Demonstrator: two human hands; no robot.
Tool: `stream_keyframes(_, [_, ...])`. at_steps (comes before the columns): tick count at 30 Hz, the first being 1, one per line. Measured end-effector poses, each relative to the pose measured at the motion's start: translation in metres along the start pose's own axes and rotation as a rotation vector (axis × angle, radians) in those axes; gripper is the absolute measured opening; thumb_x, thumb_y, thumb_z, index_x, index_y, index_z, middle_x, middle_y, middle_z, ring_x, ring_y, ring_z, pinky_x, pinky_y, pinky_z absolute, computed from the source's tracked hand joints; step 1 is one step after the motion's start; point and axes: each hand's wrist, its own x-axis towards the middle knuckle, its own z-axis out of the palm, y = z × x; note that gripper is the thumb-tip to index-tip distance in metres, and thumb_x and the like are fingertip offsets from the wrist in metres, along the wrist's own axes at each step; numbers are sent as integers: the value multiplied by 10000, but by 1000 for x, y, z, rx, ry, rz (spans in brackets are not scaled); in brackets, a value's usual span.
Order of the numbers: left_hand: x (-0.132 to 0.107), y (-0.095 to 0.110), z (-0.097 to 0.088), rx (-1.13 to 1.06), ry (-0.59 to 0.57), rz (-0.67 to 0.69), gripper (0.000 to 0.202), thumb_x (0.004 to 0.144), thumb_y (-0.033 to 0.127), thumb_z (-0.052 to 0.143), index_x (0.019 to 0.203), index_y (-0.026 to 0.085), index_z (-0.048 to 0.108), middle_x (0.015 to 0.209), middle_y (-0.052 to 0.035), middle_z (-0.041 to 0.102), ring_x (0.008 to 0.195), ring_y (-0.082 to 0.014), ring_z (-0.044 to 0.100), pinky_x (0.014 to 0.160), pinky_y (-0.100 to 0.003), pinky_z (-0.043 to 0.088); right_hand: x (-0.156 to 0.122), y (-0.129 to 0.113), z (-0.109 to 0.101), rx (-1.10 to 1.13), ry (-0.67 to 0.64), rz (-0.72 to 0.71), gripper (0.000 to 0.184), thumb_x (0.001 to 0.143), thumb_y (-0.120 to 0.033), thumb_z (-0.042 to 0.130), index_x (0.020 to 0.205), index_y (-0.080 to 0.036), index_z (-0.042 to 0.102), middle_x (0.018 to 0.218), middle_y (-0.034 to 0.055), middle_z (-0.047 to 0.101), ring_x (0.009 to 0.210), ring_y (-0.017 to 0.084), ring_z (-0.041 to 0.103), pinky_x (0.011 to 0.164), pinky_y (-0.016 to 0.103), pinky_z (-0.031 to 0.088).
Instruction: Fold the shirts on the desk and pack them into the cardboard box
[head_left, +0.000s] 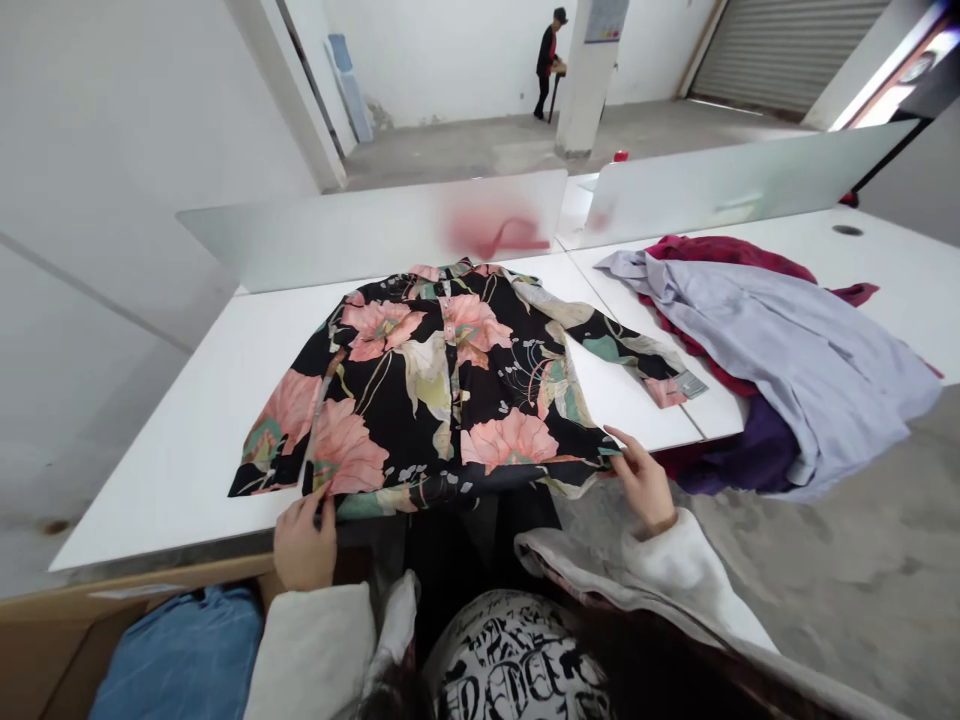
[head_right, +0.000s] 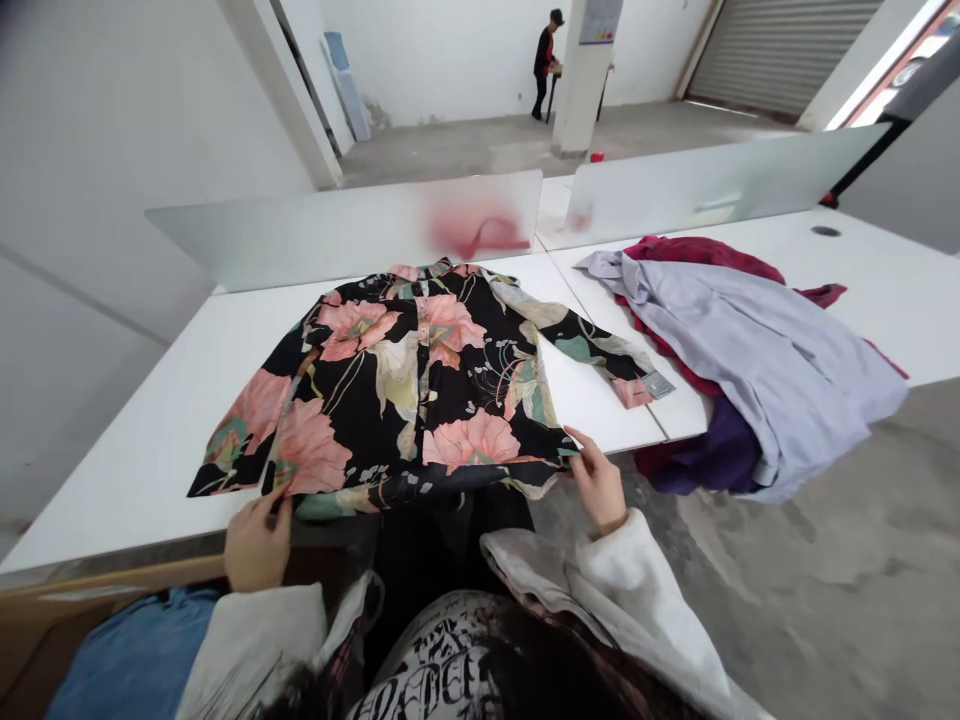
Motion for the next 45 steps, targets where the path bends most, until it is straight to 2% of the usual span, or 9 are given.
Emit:
stream_keyframes(5, [-4,-1,-6,-97,84,37,294,828,431,475,804,181,628,810,-74,625,819,-227,587,811,-363,460,30,6,-34,-61,78,-96,354,766,-330,485,982,-152,703,712,32,688,516,136,595,574,266,496])
stream_keyframes(13, [-33,-3,-30,53,-10,244,307,885,374,458,1029,160,625,1022,-122,668,906,-249,622,818,-374,478,49,24,-82,-544,9,-283,364,784,-336,475,999,-164,712,809,90,671,624,183,610,595,311,499])
stream_keyframes(17, [-27,50,-22,-14,-38,421,323,889,251,479,1195,180,558,1152,-109,636,1060,-236,576,928,-389,440,36,-21,-35,-641,22,-650,339,870,-272,446,1121,-175,653,1065,129,633,962,237,593,829,389,487])
stream_keyframes(20, [-12,100,-1,-147,-203,607,398,888,168,441,1279,213,501,1275,-72,576,1191,-212,495,983,-382,406,22,-58,37,-507,-293,-910,338,924,-218,393,1172,-235,620,1067,78,643,1001,186,575,880,348,468])
stream_keyframes(25, [10,126,24,-136,-358,625,438,854,83,432,1258,219,533,1171,-65,632,1048,-203,557,823,-347,452,14,-72,120,-612,-419,-917,326,903,-264,486,1199,-204,611,1076,103,615,970,208,536,862,372,437])
stream_keyframes(32, [19,112,23,-258,-407,615,287,865,265,523,1134,245,622,1031,-63,625,993,-207,542,824,-343,439,23,-60,118,-605,-543,-917,277,869,-370,560,1078,-225,669,1077,93,600,976,205,511,861,365,409])
stream_keyframes(37, [29,123,38,-532,-336,266,180,885,267,477,897,194,640,848,-45,643,850,-176,586,803,-314,449,22,-77,118,-397,-372,-814,237,932,-258,432,912,-196,660,964,72,645,910,183,555,799,340,448])
stream_keyframes(40, [40,130,45,-605,-274,108,182,890,255,438,969,177,583,875,-52,642,829,-166,610,757,-293,472,13,-86,123,-233,-268,-775,200,929,-239,427,945,-185,619,1042,79,652,984,174,582,864,351,460])
stream_keyframes(45, [53,129,41,-648,-335,144,225,907,237,394,1045,186,564,955,-58,646,903,-163,608,862,-314,455,-7,-65,142,-347,-402,-931,177,907,-208,456,966,-180,620,1150,81,643,1145,217,553,959,433,442])
